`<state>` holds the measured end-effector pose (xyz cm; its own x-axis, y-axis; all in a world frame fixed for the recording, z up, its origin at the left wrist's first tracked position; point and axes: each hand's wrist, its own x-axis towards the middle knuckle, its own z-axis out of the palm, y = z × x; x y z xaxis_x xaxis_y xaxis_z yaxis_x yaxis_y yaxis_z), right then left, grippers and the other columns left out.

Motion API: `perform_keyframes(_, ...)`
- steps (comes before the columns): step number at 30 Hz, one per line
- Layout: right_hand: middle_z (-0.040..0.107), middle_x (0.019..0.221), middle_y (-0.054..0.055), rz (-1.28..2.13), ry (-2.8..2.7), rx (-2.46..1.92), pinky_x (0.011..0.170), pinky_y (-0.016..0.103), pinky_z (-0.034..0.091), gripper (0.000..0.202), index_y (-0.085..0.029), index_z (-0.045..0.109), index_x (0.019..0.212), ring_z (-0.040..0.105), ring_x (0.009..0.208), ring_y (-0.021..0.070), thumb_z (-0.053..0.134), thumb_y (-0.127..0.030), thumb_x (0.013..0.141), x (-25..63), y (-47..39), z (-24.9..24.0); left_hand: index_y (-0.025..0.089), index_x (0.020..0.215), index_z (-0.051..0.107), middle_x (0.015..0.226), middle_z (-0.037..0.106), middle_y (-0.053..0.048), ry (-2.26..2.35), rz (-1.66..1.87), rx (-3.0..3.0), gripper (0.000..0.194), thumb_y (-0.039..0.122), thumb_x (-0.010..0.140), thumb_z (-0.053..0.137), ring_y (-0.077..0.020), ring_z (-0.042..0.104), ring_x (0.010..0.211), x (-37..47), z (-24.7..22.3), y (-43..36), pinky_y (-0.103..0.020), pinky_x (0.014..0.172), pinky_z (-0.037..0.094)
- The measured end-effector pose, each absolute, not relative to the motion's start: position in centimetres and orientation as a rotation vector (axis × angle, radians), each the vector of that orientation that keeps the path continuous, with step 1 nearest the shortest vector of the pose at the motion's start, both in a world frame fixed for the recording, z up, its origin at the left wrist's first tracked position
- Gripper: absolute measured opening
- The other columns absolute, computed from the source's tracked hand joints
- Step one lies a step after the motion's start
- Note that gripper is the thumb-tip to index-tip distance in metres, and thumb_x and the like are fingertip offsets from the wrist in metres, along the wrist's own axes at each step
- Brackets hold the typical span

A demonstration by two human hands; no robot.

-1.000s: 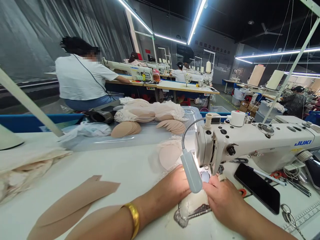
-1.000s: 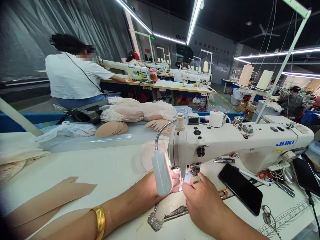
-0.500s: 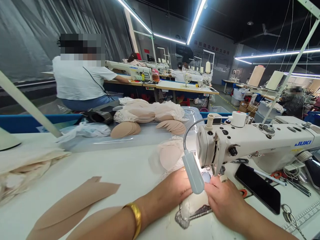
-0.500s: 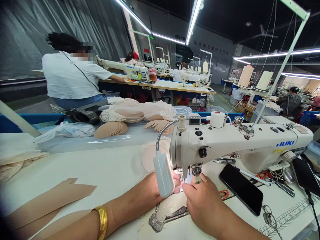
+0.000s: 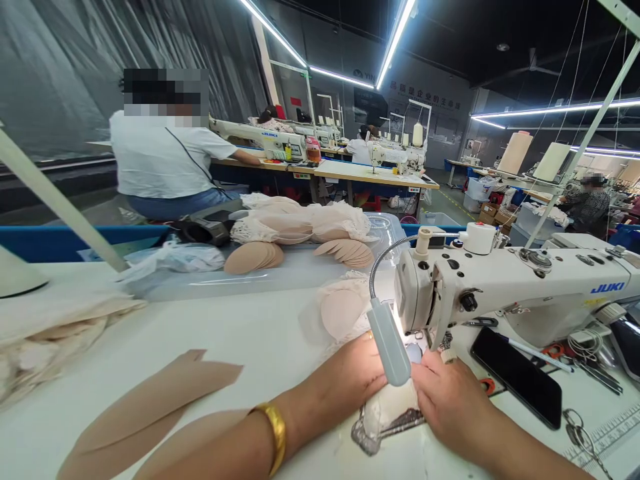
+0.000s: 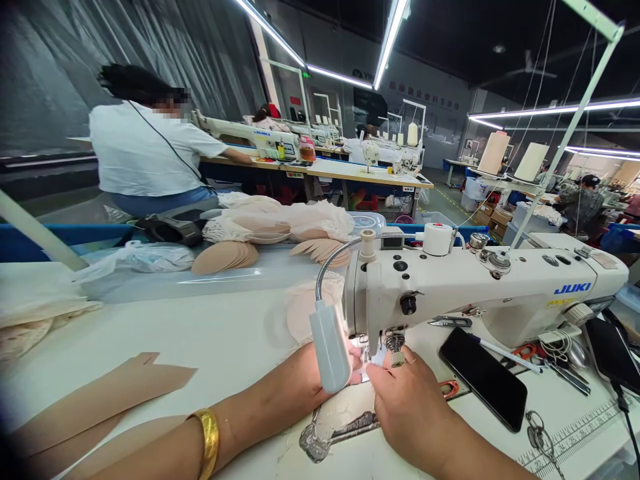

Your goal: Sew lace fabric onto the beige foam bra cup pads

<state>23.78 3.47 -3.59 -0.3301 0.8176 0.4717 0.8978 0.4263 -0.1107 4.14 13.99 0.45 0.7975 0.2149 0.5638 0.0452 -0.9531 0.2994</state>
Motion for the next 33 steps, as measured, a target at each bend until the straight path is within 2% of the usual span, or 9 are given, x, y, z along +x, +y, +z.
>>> perform_keyframes(3,0.056,0.078,0.003,-0.229,-2.22,-1.435,0.067,0.032,0.031,0.028,-0.021,0.066,0.093,0.036,0.065,0.0207,0.047,-0.002,0.087,23.8,3.47,-3.62,0.02,0.084,0.062,0.088,0.071,-0.002,0.238,0.945,2.764,0.037,0.021,0.113,0.039,-0.0189,0.064,0.081,3.95,0.61,13.62,-0.031,0.087,0.054)
perform_keyframes(9,0.052,0.076,0.003,-0.243,-2.212,-1.442,0.062,0.032,0.025,0.023,-0.021,0.063,0.082,0.039,0.07,0.0203,0.052,-0.002,0.08,23.91,3.4,-3.67,0.021,0.096,0.067,0.08,0.067,0.0,0.189,0.855,2.749,0.031,0.025,0.113,0.041,-0.0186,0.061,0.072,3.63,0.45,13.65,-0.032,0.086,0.056)
perform_keyframes(12,0.051,0.076,0.002,-0.248,-2.226,-1.454,0.062,0.032,0.024,0.023,-0.021,0.064,0.084,0.037,0.07,0.0201,0.052,-0.001,0.08,23.97,3.43,-3.77,0.022,0.093,0.067,0.081,0.067,-0.001,0.2,0.814,2.713,0.031,0.025,0.112,0.042,-0.0191,0.062,0.075,3.75,0.32,13.82,-0.032,0.087,0.056)
perform_keyframes(17,0.051,0.076,0.002,-0.237,-2.251,-1.48,0.064,0.031,0.027,0.024,-0.021,0.063,0.085,0.037,0.069,0.0198,0.052,-0.001,0.079,23.93,3.45,-3.81,0.022,0.084,0.063,0.076,0.063,0.001,0.196,0.799,2.662,0.039,0.028,0.114,0.039,-0.0174,0.058,0.068,3.98,0.44,13.88,-0.031,0.081,0.056)
perform_keyframes(23,0.049,0.074,0.0,-0.251,-2.23,-1.463,0.067,0.03,0.031,0.024,-0.021,0.062,0.083,0.034,0.066,0.0192,0.051,-0.001,0.082,23.82,3.44,-3.73,0.022,0.085,0.061,0.073,0.059,0.004,0.223,0.782,2.641,0.032,0.023,0.112,0.044,-0.0148,0.052,0.063,3.89,0.47,13.84,-0.028,0.08,0.053)
perform_keyframes(33,0.051,0.074,0.001,-0.245,-2.25,-1.444,0.074,0.031,0.036,0.028,-0.02,0.067,0.09,0.036,0.065,0.0197,0.05,0.001,0.081,23.69,3.39,-3.61,0.022,0.094,0.068,0.081,0.069,0.001,0.207,0.84,2.583,0.028,0.02,0.111,0.046,-0.0169,0.064,0.075,4.01,0.28,13.79,-0.028,0.084,0.056)
